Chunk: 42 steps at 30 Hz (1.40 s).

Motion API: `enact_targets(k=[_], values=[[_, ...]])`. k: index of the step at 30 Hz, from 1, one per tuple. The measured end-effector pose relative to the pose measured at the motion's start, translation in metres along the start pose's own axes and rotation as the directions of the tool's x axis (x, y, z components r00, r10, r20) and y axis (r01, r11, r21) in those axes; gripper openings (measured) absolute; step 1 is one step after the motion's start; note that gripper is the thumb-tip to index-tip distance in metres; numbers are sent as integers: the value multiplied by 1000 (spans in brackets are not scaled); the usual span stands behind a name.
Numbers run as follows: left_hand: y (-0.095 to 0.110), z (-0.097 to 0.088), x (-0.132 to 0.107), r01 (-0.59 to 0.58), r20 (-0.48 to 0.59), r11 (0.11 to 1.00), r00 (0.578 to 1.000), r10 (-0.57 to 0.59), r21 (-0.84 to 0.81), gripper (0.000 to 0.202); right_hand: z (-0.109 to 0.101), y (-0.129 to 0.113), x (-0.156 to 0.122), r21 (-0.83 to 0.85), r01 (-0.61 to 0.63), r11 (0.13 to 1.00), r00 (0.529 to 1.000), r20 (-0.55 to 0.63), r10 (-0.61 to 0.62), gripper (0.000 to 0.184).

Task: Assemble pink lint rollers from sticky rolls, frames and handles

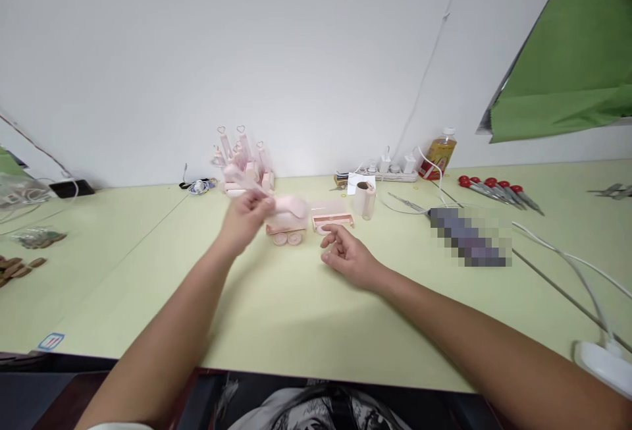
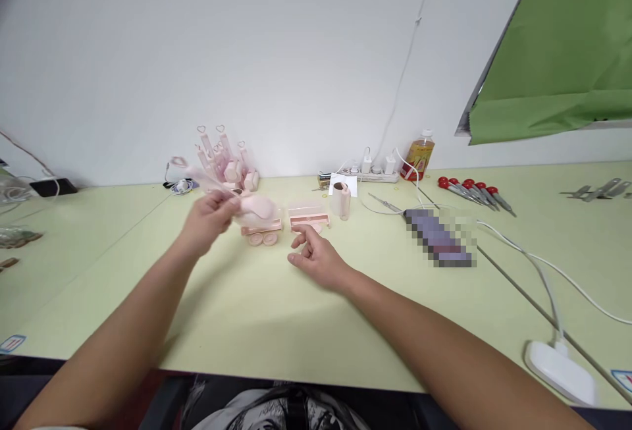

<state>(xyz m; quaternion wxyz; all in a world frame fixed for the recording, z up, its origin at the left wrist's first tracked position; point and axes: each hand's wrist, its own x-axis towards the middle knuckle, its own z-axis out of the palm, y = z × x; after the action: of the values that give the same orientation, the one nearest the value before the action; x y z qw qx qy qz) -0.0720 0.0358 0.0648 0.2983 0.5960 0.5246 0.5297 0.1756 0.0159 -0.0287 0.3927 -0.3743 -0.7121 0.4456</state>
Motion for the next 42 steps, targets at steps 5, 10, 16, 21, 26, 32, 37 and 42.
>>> enact_targets(k=[5, 10, 16, 21, 26, 32, 37, 42], values=[[-1, 56, -32, -39, 258, 996, 964, 58, -81, 33, -1, -4, 0, 45, 71, 996, 997, -27, -70, 58], [-15, 65, -44, -20, 311, 997, 949, 44, -81, 35, 0, -5, 2, 67, 104, 992, 993, -56, -100, 54], [-23, 57, -42, 2, 361, 995, 932, 34, -98, 39, 0, -1, 3, 41, 93, 995, 995, -50, -91, 54], [-24, 55, -43, -19, 373, 994, 926, 57, -105, 36, -1, -1, 2, 0, 86, 996, 995, -46, -86, 53], [-25, 54, -43, -22, 367, 995, 929, 55, -93, 39, -3, -2, 2, 42, 37, 998, 997, -67, -34, 42], [-24, 54, -49, -81, 501, 986, 853, 145, -148, 55, -5, 3, 6, 387, -35, 921, 990, -112, 85, 40], [-27, 49, -42, -179, 427, 984, 888, 171, -23, 48, -5, 6, 10, 579, 0, 816, 970, -198, 141, 45], [-12, 45, 6, -148, 249, 941, 966, 71, 305, 29, -4, 7, 12, 663, 6, 748, 956, -225, 191, 40]])
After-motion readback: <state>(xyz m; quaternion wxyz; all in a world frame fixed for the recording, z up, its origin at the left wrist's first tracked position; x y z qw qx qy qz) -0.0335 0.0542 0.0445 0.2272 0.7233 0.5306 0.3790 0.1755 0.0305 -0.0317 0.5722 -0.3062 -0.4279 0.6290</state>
